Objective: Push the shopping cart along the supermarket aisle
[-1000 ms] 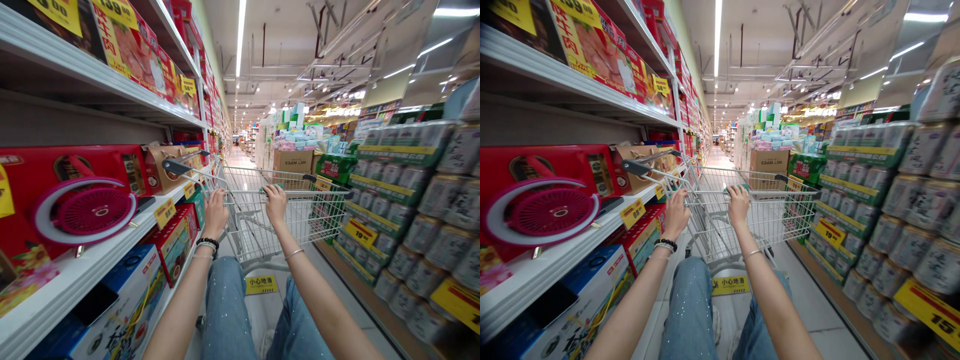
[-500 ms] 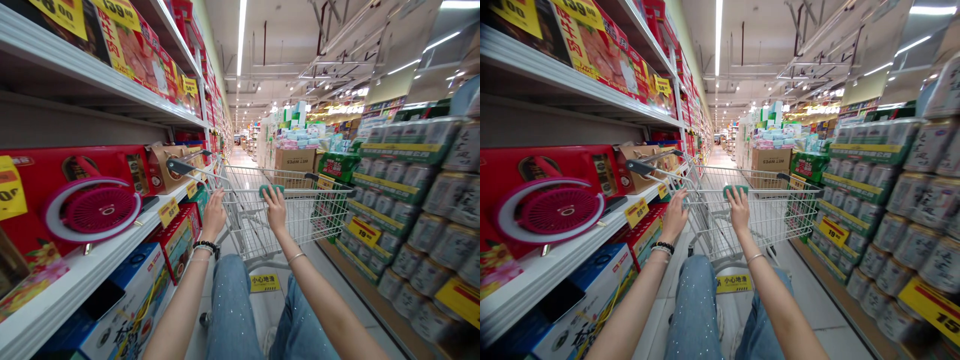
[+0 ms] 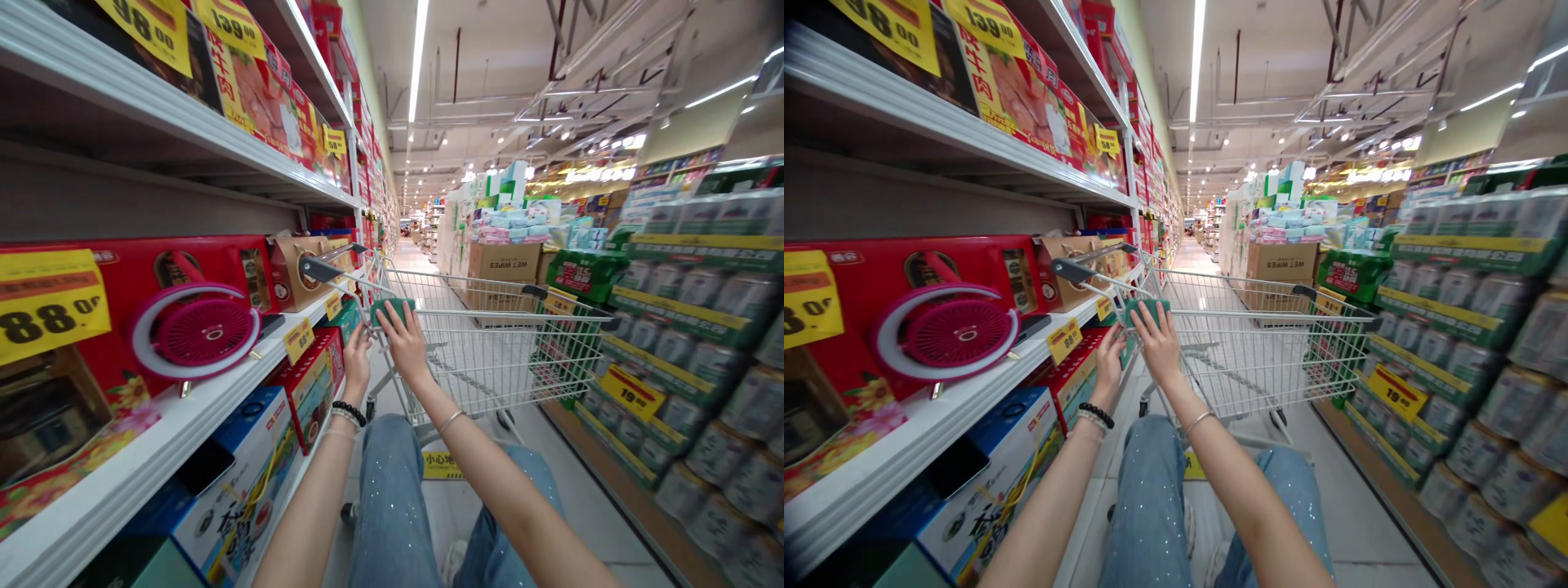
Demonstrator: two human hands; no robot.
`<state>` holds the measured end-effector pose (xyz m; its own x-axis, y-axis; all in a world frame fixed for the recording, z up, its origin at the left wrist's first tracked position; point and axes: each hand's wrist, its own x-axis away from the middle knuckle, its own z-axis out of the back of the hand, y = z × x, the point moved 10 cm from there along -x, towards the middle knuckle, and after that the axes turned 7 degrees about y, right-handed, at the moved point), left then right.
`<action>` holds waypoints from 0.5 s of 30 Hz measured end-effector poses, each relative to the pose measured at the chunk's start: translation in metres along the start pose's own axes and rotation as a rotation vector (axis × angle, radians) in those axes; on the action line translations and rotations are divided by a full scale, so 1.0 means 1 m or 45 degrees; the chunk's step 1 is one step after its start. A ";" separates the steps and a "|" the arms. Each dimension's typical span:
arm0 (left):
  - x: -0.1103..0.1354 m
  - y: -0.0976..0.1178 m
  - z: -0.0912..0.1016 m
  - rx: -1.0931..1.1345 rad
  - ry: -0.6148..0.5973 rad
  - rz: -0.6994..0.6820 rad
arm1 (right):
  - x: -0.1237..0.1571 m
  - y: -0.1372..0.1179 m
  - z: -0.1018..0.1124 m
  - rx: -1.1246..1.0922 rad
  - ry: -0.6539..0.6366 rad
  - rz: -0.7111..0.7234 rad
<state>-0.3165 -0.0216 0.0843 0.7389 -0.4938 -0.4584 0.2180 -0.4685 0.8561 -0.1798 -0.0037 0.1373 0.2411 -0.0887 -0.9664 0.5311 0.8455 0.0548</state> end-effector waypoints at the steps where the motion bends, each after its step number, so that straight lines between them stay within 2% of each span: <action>1: -0.001 -0.002 0.002 0.060 0.005 0.033 | 0.003 0.001 -0.006 0.007 -0.005 0.005; 5: -0.003 -0.006 0.002 0.239 -0.012 0.140 | 0.040 0.019 -0.015 -0.002 -0.074 0.015; 9: -0.006 -0.009 -0.002 0.271 -0.007 0.206 | 0.077 0.032 -0.005 -0.046 -0.172 -0.018; 11: -0.005 -0.010 -0.006 0.276 -0.003 0.231 | 0.073 0.033 0.003 -0.060 -0.163 -0.055; 15: 0.000 -0.013 -0.012 0.300 -0.022 0.238 | 0.035 0.018 0.001 -0.044 -0.117 -0.036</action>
<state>-0.3118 -0.0064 0.0762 0.7407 -0.5990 -0.3041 -0.0759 -0.5244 0.8481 -0.1609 0.0077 0.1044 0.3008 -0.1591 -0.9403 0.5109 0.8594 0.0181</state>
